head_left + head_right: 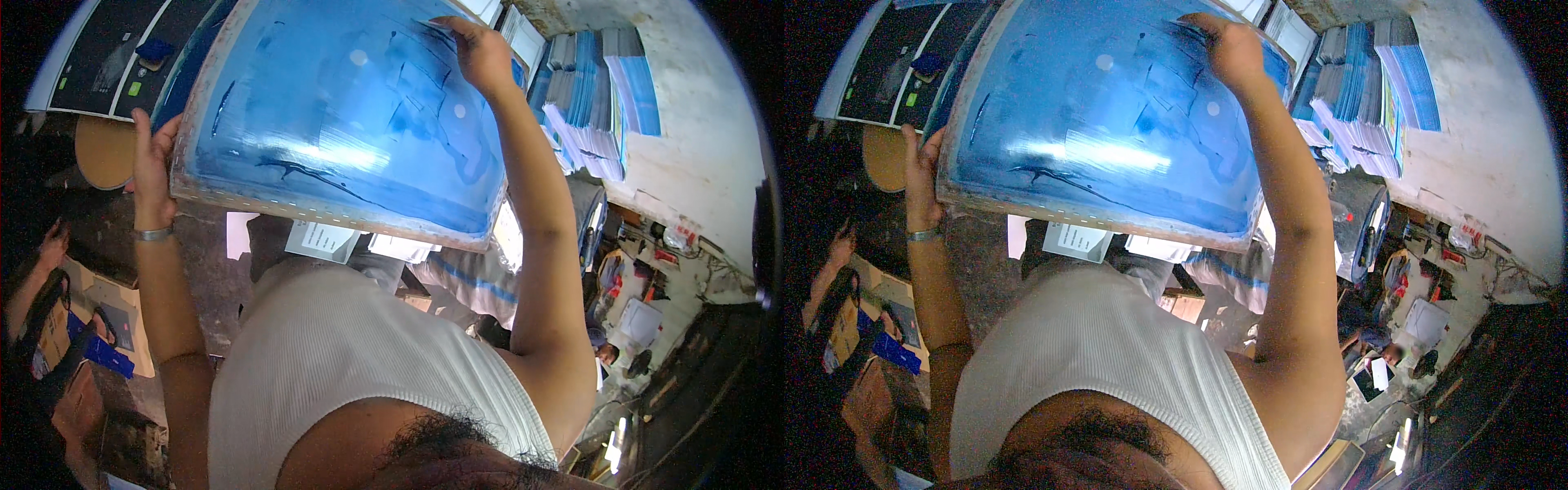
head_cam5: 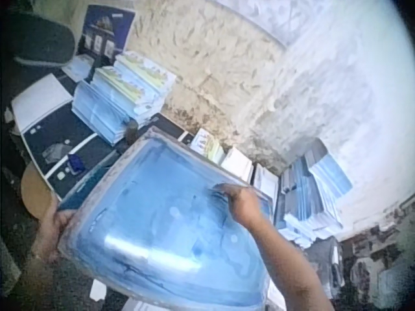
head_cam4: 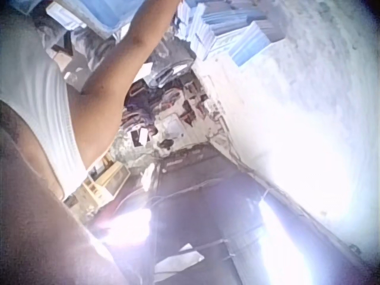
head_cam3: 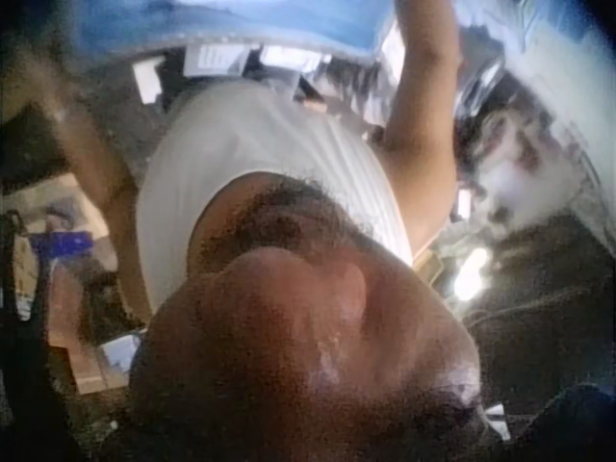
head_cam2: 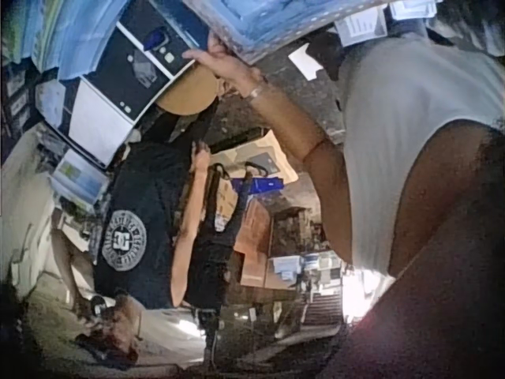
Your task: The person holds a screen printing frame, scrapes and rubs the blue emulsion surface with a plastic scraper, and peels pieces of film from the mesh by hand.
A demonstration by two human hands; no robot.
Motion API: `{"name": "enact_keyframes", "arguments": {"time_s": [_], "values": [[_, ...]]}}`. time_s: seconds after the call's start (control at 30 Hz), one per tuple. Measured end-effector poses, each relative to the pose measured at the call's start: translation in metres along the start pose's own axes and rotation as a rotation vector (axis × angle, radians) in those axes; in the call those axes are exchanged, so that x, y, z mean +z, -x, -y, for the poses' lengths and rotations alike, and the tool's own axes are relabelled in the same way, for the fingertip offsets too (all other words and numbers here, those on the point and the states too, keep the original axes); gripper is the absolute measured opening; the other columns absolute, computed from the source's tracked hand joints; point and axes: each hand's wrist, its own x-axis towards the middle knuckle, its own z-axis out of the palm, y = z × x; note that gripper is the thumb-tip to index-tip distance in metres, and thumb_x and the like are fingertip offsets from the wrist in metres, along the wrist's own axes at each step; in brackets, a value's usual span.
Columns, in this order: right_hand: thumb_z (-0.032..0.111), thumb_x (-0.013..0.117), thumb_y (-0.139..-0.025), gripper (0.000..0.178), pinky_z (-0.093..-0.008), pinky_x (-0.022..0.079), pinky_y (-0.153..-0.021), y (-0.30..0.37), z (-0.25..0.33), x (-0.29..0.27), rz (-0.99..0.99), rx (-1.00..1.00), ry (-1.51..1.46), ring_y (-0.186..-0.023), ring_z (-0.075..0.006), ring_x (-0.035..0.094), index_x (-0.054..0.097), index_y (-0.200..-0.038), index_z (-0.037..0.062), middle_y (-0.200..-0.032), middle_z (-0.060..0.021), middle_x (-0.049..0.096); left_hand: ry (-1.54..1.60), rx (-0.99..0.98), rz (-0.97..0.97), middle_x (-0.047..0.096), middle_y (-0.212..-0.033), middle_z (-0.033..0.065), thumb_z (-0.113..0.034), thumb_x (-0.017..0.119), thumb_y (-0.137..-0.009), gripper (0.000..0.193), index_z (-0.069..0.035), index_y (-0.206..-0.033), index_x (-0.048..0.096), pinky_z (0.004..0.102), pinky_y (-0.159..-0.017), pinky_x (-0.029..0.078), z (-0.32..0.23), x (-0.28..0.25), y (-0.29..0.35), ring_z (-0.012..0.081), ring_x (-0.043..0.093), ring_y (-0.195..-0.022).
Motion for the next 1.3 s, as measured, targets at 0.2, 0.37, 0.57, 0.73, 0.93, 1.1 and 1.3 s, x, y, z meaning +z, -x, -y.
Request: {"name": "enact_keyframes", "arguments": {"time_s": [0.2,0.37,0.57,0.73,0.93,1.1,1.3], "values": [[0.003,0.054,-0.09,0.036,-0.041,0.056,-0.077,0.008,0.029,-0.004,0.058,0.014,-0.078,-0.091,-0.035,0.069,0.07,-0.114,0.0242,-0.099,-0.0143,0.072,0.02,0.019,0.042,0.067,-0.121,0.0127,-0.074,0.027,-0.095,0.089,0.001,-0.131,0.057,0.0354,-0.097,0.05,0.0,-0.01,-0.003,0.0223,0.064,-0.11],[0.002,0.055,-0.089,0.036,-0.0405,0.056,-0.077,0.019,0.047,-0.011,0.049,-0.016,-0.087,-0.091,-0.0345,0.069,0.071,-0.114,0.0238,-0.1,-0.0122,0.072,-0.016,0.021,0.009,0.063,-0.126,0.0161,-0.075,0.022,-0.095,0.094,0.005,-0.137,0.05,0.0342,-0.1,0.048,0.0,-0.003,-0.005,0.0229,0.062,-0.114],[-0.003,0.052,-0.086,0.027,-0.0414,0.054,-0.076,-0.018,0.044,-0.018,0.002,0.04,-0.151,-0.089,-0.0361,0.07,0.068,-0.107,0.0051,-0.098,-0.02,0.071,-0.005,0.021,0.118,0.063,-0.126,0.0174,-0.074,0.02,-0.096,0.094,0.006,-0.136,0.05,0.0334,-0.101,0.047,0.0,-0.001,-0.009,0.0231,0.061,-0.115],[0.0,0.057,-0.089,0.033,-0.0371,0.056,-0.079,-0.007,0.031,-0.002,0.033,-0.057,-0.086,-0.092,-0.0305,0.07,0.072,-0.109,0.0198,-0.104,-0.008,0.072,0.01,0.023,0.115,0.064,-0.124,0.0178,-0.075,0.019,-0.095,0.097,0.007,-0.135,0.051,0.0331,-0.101,0.047,0.001,0.006,-0.016,0.0229,0.062,-0.114],[-0.005,0.057,-0.087,0.033,-0.0348,0.056,-0.081,0.009,0.035,-0.011,0.105,-0.159,-0.132,-0.095,-0.0285,0.07,0.073,-0.105,0.016,-0.106,-0.0067,0.073,-0.015,0.013,0.088,0.063,-0.127,0.0186,-0.076,0.019,-0.095,0.097,0.007,-0.136,0.05,0.0332,-0.101,0.047,-0.002,0.005,-0.014,0.024,0.061,-0.115],[-0.007,0.056,-0.085,0.032,-0.0338,0.056,-0.08,0.03,0.04,-0.023,0.188,-0.188,-0.172,-0.096,-0.0275,0.07,0.074,-0.101,0.0145,-0.106,-0.0064,0.073,-0.005,0.011,0.058,0.06,-0.13,0.0193,-0.076,0.02,-0.095,0.098,0.007,-0.138,0.048,0.034,-0.102,0.046,0.001,0.003,-0.012,0.0243,0.06,-0.118],[-0.009,0.055,-0.086,0.031,-0.0336,0.056,-0.083,0.047,0.04,-0.035,0.272,-0.252,-0.242,-0.097,-0.0266,0.071,0.073,-0.101,0.0106,-0.106,-0.008,0.073,0.013,-0.014,0.046,0.062,-0.128,0.0185,-0.075,0.02,-0.095,0.097,0.007,-0.137,0.048,0.0349,-0.102,0.047,0.007,-0.007,-0.003,0.024,0.061,-0.117]]}}
